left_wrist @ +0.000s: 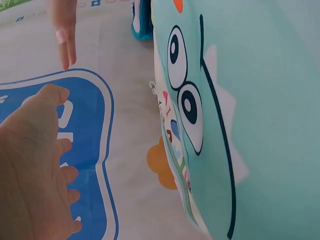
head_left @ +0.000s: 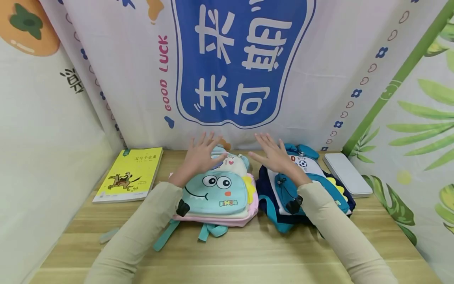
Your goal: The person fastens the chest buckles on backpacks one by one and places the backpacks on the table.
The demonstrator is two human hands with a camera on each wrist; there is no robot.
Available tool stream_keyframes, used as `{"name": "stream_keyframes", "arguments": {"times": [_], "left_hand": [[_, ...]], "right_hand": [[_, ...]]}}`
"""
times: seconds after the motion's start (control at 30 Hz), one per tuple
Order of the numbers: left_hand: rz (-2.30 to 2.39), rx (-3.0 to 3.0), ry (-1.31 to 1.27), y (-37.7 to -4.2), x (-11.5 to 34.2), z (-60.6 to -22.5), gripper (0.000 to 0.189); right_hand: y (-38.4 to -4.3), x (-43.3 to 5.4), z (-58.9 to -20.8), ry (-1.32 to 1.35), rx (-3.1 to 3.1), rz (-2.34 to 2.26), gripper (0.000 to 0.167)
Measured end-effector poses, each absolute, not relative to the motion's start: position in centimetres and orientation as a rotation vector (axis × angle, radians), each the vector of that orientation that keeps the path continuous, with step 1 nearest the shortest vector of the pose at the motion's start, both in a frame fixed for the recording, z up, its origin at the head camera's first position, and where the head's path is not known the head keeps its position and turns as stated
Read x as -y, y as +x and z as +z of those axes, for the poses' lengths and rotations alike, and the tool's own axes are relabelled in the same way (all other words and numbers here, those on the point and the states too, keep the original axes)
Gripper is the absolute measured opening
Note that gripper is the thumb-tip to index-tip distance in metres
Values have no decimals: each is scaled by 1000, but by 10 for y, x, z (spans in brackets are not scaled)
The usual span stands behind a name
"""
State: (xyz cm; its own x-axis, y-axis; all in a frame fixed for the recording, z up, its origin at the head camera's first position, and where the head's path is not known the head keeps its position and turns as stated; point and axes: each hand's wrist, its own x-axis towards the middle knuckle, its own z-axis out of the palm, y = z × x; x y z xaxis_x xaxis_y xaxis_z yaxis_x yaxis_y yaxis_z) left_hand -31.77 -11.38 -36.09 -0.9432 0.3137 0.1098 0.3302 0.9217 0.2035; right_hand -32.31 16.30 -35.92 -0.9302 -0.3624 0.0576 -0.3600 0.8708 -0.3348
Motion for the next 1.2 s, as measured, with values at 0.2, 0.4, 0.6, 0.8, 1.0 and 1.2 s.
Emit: {"name": "stream_keyframes", "arguments": {"times": [0.2,0.4,0.6,0.8,1.0,1.2], "left_hand": [[-373,3011,-539,-315,124,-355,79],[-450,3032,-589,-309,141,-356,85],[-560,3114,-648,-297,164,-366,89],[-652,3156,-779,-286,188,-378,99],[-676,3196,-921,-278,208,-386,116],[-770,3229,-1001,-273,219,-388,124]], "right_hand": [[-319,-152,-349,-635,-2947,-699,84],[-312,-145,-347,-732,-2818,-809,86],[-304,-147,-358,-824,-2686,-792,92],[-294,-152,-374,-928,-2571,-737,100],[-283,-160,-387,-941,-2500,-598,111],[-278,-166,-397,-931,-2487,-467,124]]}}
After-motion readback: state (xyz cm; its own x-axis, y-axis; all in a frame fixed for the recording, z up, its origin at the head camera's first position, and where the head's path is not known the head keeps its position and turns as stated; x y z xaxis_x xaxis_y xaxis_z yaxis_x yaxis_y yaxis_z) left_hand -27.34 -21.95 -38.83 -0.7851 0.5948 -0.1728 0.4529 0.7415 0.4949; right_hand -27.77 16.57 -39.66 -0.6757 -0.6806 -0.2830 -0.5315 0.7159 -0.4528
